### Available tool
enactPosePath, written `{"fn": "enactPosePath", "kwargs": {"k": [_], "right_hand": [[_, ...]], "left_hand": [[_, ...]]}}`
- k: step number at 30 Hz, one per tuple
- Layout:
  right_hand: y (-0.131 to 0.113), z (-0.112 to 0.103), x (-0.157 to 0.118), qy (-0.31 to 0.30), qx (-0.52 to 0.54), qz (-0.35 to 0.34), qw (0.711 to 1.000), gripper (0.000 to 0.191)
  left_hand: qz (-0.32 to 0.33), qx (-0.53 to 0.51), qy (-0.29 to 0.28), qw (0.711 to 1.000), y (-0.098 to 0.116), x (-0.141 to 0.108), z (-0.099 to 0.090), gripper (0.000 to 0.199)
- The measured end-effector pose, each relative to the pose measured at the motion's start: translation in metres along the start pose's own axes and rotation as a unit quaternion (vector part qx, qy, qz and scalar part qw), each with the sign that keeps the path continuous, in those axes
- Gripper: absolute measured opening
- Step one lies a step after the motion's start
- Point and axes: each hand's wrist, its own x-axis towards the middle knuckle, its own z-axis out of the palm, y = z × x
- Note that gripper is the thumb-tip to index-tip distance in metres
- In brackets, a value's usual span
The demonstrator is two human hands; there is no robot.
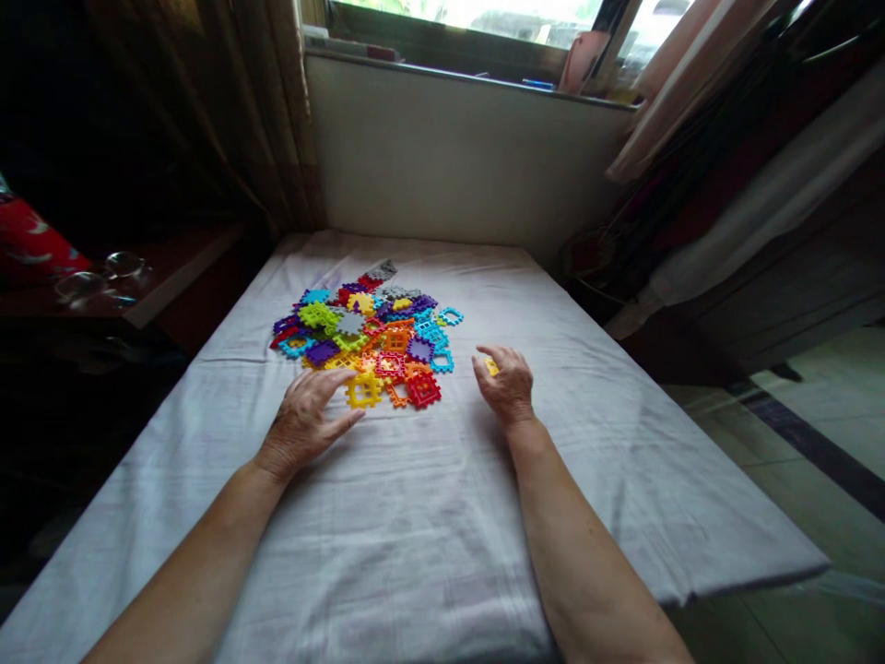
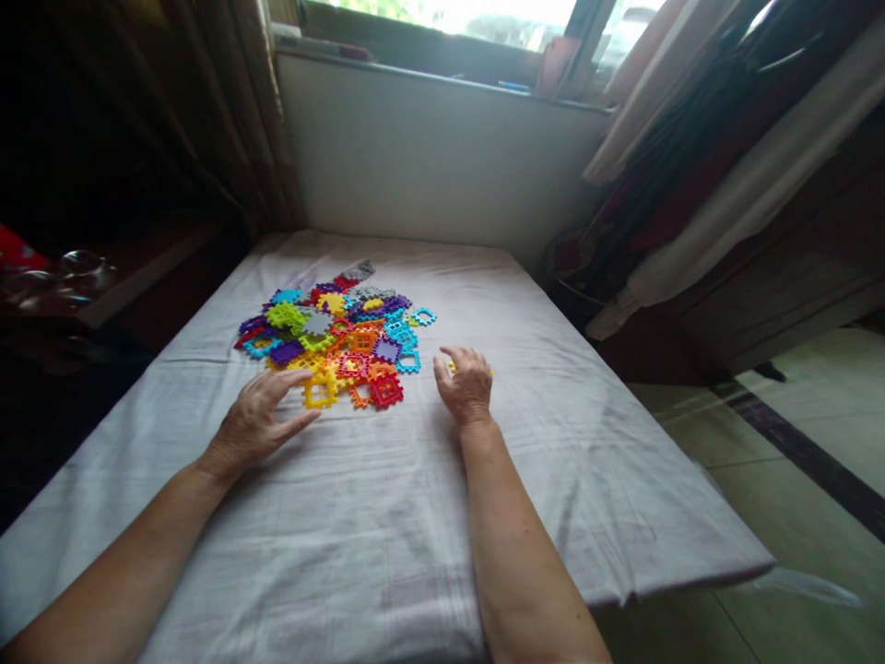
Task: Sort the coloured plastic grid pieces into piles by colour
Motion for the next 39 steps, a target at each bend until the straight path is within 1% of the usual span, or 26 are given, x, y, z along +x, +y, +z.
{"fn": "enactPosePath", "kwargs": {"k": [1, 3, 5, 6, 8, 10, 13, 15, 16, 18, 21, 23, 25, 26, 29, 32, 34, 37, 39], "right_hand": [[-0.01, 0.002, -0.002, -0.028, 0.044, -0.021, 0.998, 0.028], [-0.031, 0.007, -0.01, -0.104, 0.125, -0.049, 0.985, 0.025], [-0.05, 0.014, -0.019, -0.172, 0.196, -0.063, 0.963, 0.026], [-0.057, 0.017, -0.024, -0.196, 0.23, -0.066, 0.951, 0.028], [-0.068, 0.023, -0.031, -0.226, 0.293, -0.062, 0.927, 0.034], [-0.075, 0.029, -0.036, -0.243, 0.339, -0.051, 0.908, 0.039], [-0.076, 0.034, -0.037, -0.257, 0.382, -0.037, 0.887, 0.038], [-0.069, 0.033, -0.031, -0.247, 0.396, -0.024, 0.884, 0.036], [-0.063, 0.03, -0.026, -0.229, 0.396, -0.013, 0.889, 0.037], [-0.044, 0.022, -0.013, -0.162, 0.379, 0.027, 0.91, 0.04], [-0.002, 0.006, 0.007, -0.03, 0.307, 0.129, 0.943, 0.05], [0.027, -0.002, 0.016, 0.036, 0.253, 0.199, 0.946, 0.055], [0.048, -0.007, 0.019, 0.073, 0.207, 0.235, 0.947, 0.056], [0.055, -0.008, 0.019, 0.081, 0.188, 0.244, 0.948, 0.055], [0.06, -0.009, 0.017, 0.073, 0.132, 0.248, 0.957, 0.049], [0.052, -0.012, 0.014, 0.061, 0.063, 0.246, 0.965, 0.043], [0.047, -0.015, 0.014, 0.06, 0.022, 0.249, 0.966, 0.042], [0.041, -0.018, 0.013, 0.058, -0.007, 0.248, 0.967, 0.045], [0.038, -0.017, 0.012, 0.058, -0.009, 0.231, 0.971, 0.044]], "left_hand": [[0.003, -0.004, 0.002, 1.0, 0.003, 0.0, 0.002, 0.05], [0.012, -0.007, 0.011, 1.0, 0.009, 0.0, 0.006, 0.049], [0.025, -0.008, 0.024, 0.999, 0.014, 0.001, 0.009, 0.049], [0.029, -0.008, 0.029, 0.999, 0.016, 0.001, 0.011, 0.049], [0.028, -0.01, 0.028, 0.999, 0.02, 0.002, 0.012, 0.05], [0.021, -0.012, 0.022, 0.999, 0.023, 0.003, 0.013, 0.051], [0.026, -0.016, 0.026, 0.999, 0.026, 0.004, 0.013, 0.053], [0.033, -0.018, 0.037, 0.999, 0.025, 0.003, 0.014, 0.056], [0.034, -0.018, 0.042, 0.998, 0.024, 0.003, 0.015, 0.058], [0.028, -0.011, 0.038, 0.999, 0.022, 0.003, 0.016, 0.058], [0.006, 0.016, -0.009, 1.0, 0.02, 0.002, 0.017, 0.047], [-0.003, 0.033, -0.046, 0.998, 0.02, 0.002, 0.018, 0.04], [-0.002, 0.039, -0.068, 0.997, 0.021, 0.003, 0.019, 0.038], [0.0, 0.04, -0.073, 0.997, 0.021, 0.003, 0.019, 0.039], [0.006, 0.04, -0.071, 0.997, 0.022, 0.003, 0.018, 0.042], [0.014, 0.038, -0.06, 0.997, 0.022, 0.003, 0.014, 0.04], [0.016, 0.036, -0.055, 0.998, 0.022, 0.003, 0.011, 0.039], [0.014, 0.044, -0.053, 0.998, 0.02, 0.004, 0.006, 0.035], [0.011, 0.051, -0.055, 0.997, 0.019, 0.005, 0.005, 0.032]]}}
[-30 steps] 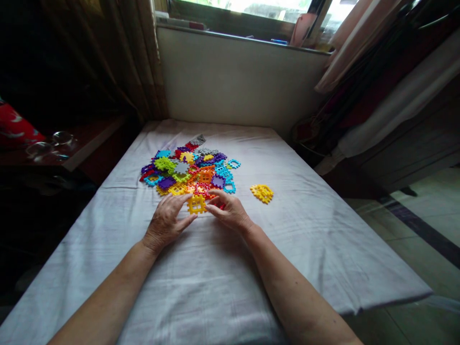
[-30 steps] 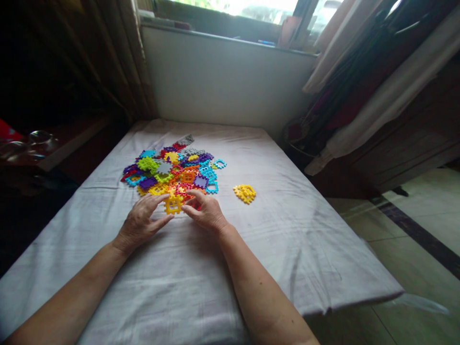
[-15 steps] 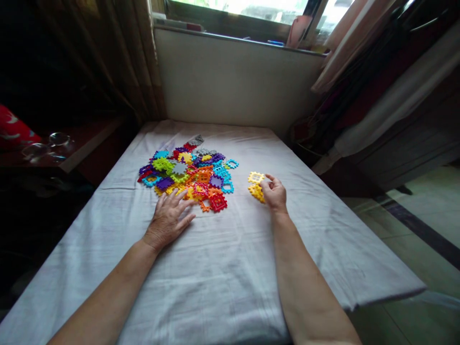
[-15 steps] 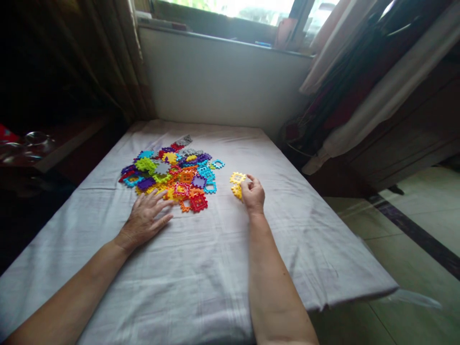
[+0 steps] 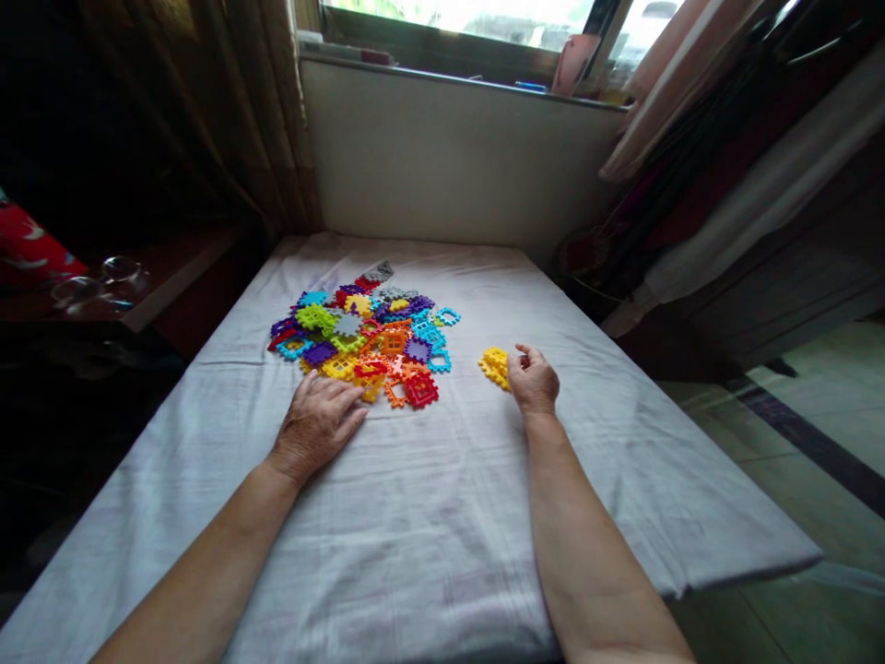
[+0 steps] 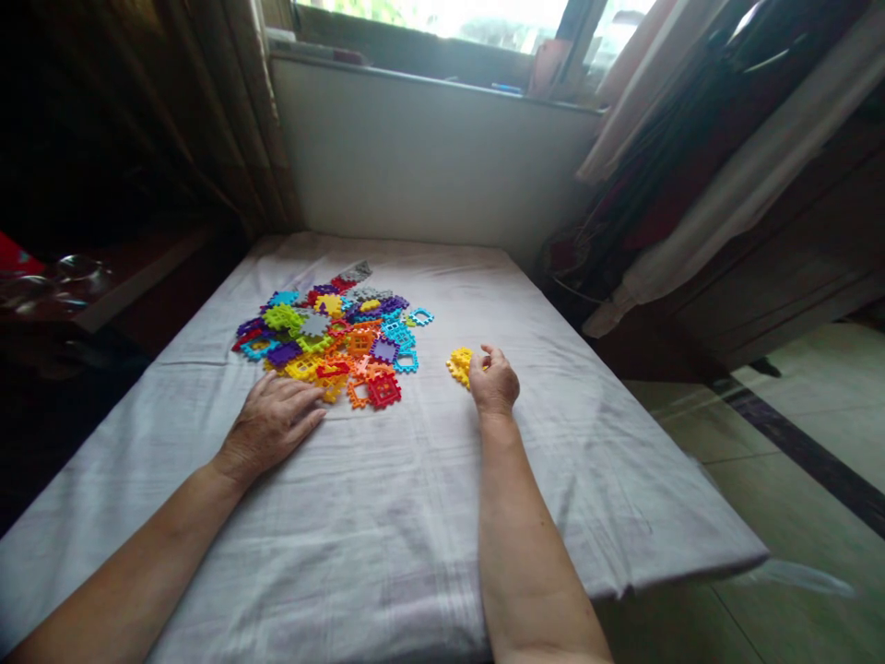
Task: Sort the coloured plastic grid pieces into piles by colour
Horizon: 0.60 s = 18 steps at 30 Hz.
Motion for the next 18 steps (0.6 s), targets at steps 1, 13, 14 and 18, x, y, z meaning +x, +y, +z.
{"fn": "enactPosePath", "kwargs": {"k": [1, 13, 14, 18], "right_hand": [[-0.001, 0.001, -0.002, 0.003, 0.004, -0.016, 1.0, 0.042], [-0.057, 0.026, -0.068, -0.076, 0.032, -0.365, 0.928, 0.021], [-0.062, 0.028, -0.076, -0.092, 0.029, -0.392, 0.915, 0.02], [-0.079, 0.032, -0.101, -0.167, 0.01, -0.468, 0.867, 0.019]], "left_hand": [[-0.003, 0.003, 0.0, 1.0, 0.0, 0.0, 0.0, 0.032], [-0.028, 0.012, 0.004, 1.0, 0.003, 0.0, 0.006, 0.036], [-0.025, 0.011, 0.004, 1.0, 0.003, 0.0, 0.004, 0.034], [-0.013, 0.004, 0.007, 1.0, 0.005, 0.001, 0.0, 0.028]]}}
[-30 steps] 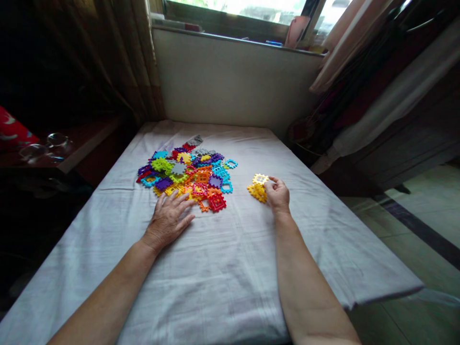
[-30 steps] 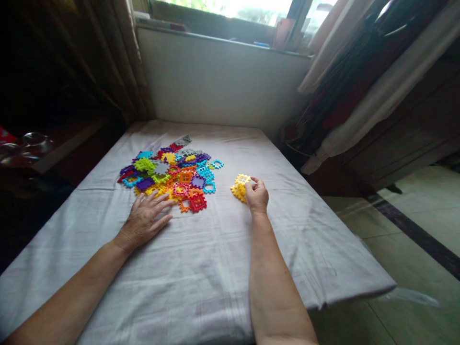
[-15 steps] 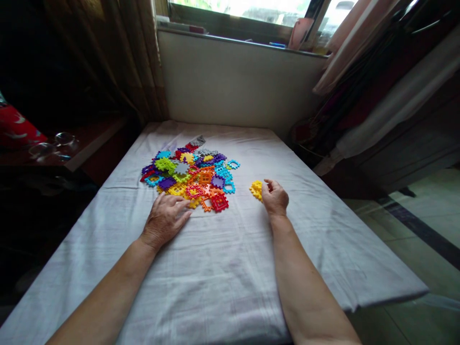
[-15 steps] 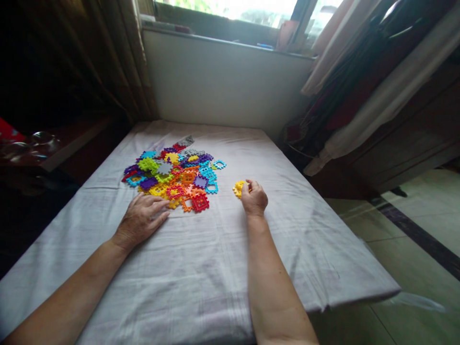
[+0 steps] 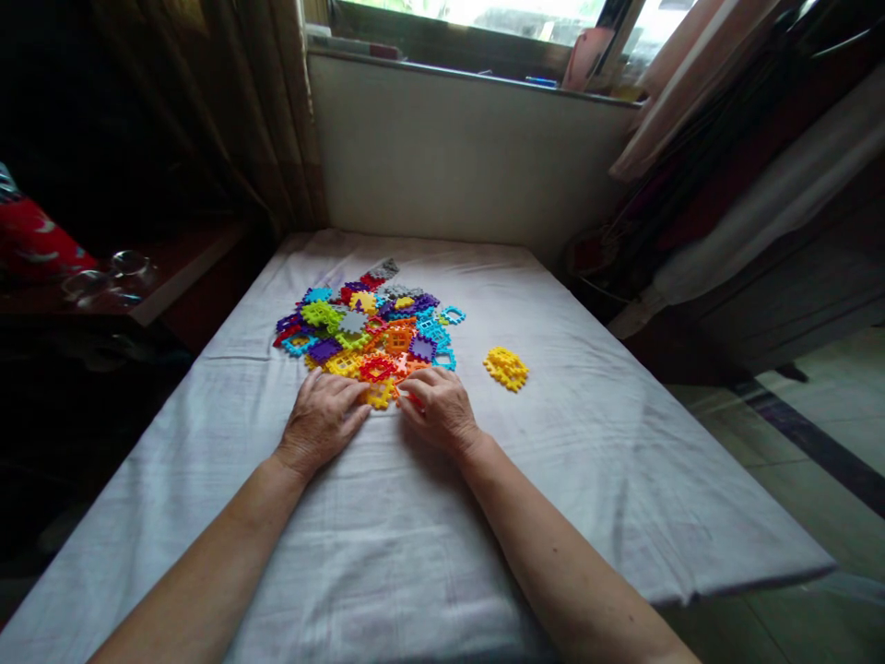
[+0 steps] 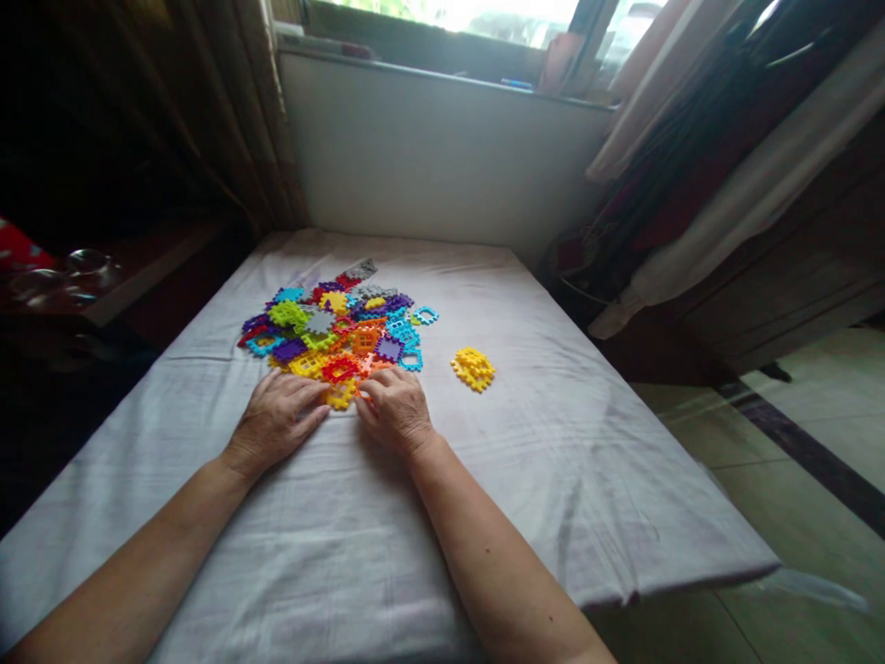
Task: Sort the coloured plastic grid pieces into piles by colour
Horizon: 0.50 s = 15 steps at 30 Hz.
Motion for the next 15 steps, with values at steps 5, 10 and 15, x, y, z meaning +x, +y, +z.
{"fn": "enactPosePath", "kwargs": {"k": [5, 10, 15], "right_hand": [[-0.015, 0.002, 0.001, -0.057, 0.003, -0.019, 0.998, 0.03], [-0.017, 0.005, 0.001, -0.083, 0.004, -0.024, 0.996, 0.034], [-0.014, 0.004, 0.001, -0.057, 0.046, -0.085, 0.994, 0.033]], "left_hand": [[0.025, -0.036, 0.003, 0.999, 0.0, -0.001, 0.001, 0.032], [0.013, -0.063, 0.022, 0.998, -0.004, -0.002, 0.002, 0.03], [-0.081, 0.022, 0.065, 0.994, -0.021, -0.002, 0.004, 0.034]]}}
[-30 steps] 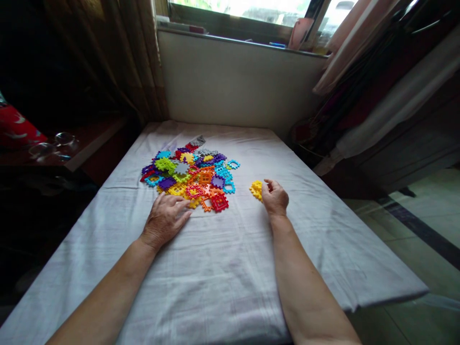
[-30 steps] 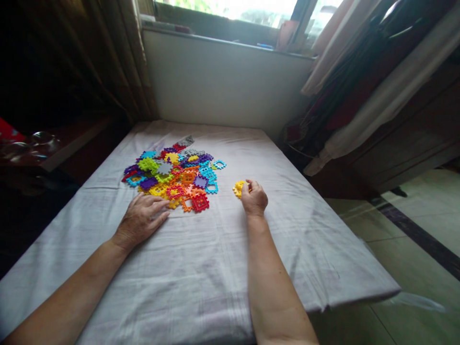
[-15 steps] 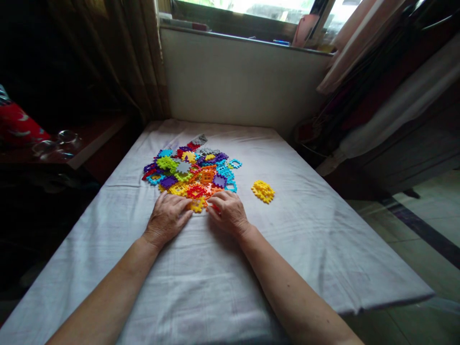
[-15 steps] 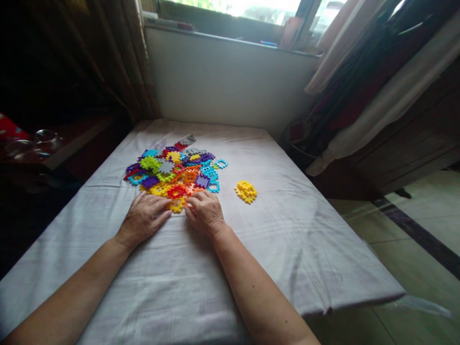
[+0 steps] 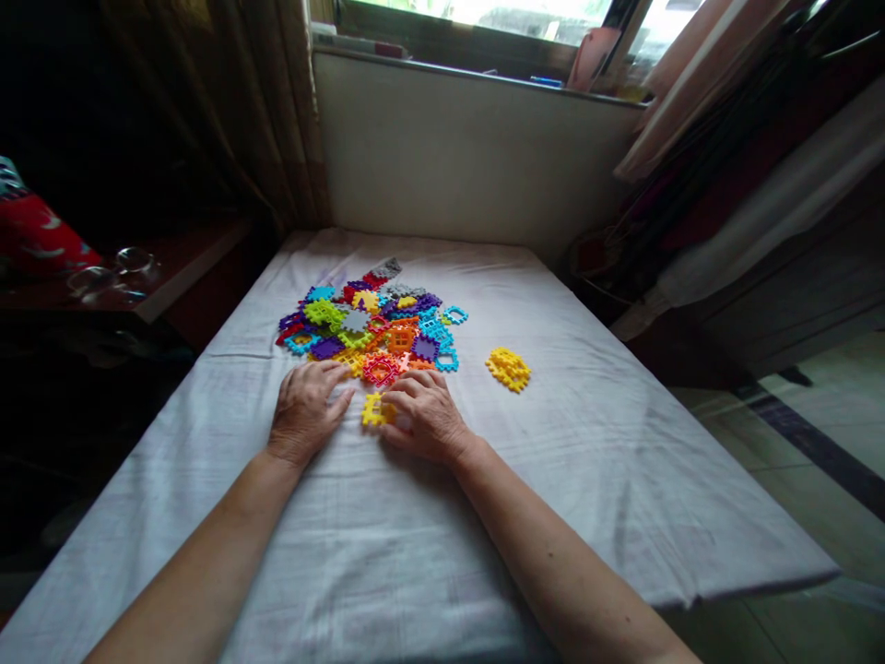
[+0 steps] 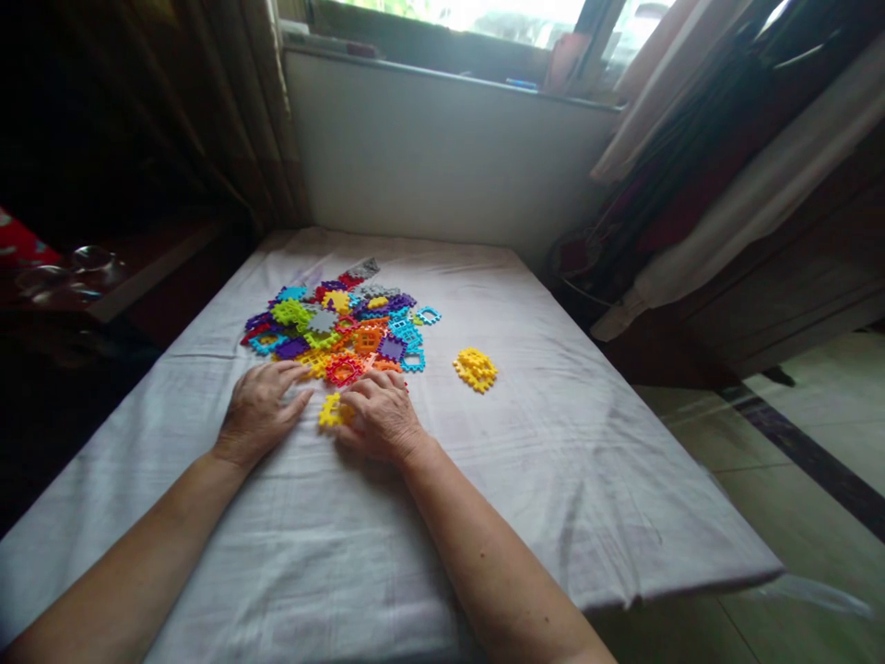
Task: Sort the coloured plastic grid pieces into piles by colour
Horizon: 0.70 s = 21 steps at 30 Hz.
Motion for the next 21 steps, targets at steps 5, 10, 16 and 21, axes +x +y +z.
{"fn": "enactPosePath", "kwargs": {"k": [5, 10, 16, 21], "right_hand": [[0.014, -0.012, -0.003, 0.082, 0.024, -0.001, 0.996, 0.036], [0.067, -0.035, -0.023, 0.207, -0.077, 0.229, 0.948, 0.039], [0.122, -0.056, -0.061, 0.208, -0.129, 0.468, 0.849, 0.04], [0.127, -0.06, -0.071, 0.183, -0.123, 0.535, 0.815, 0.039]], "left_hand": [[-0.052, 0.068, -0.023, 0.996, -0.007, -0.001, 0.005, 0.039], [-0.047, 0.059, -0.015, 0.997, -0.004, 0.001, 0.004, 0.03], [-0.02, 0.031, -0.007, 0.999, -0.004, 0.001, 0.003, 0.02], [-0.018, -0.003, 0.023, 1.0, -0.007, 0.001, -0.001, 0.02]]}}
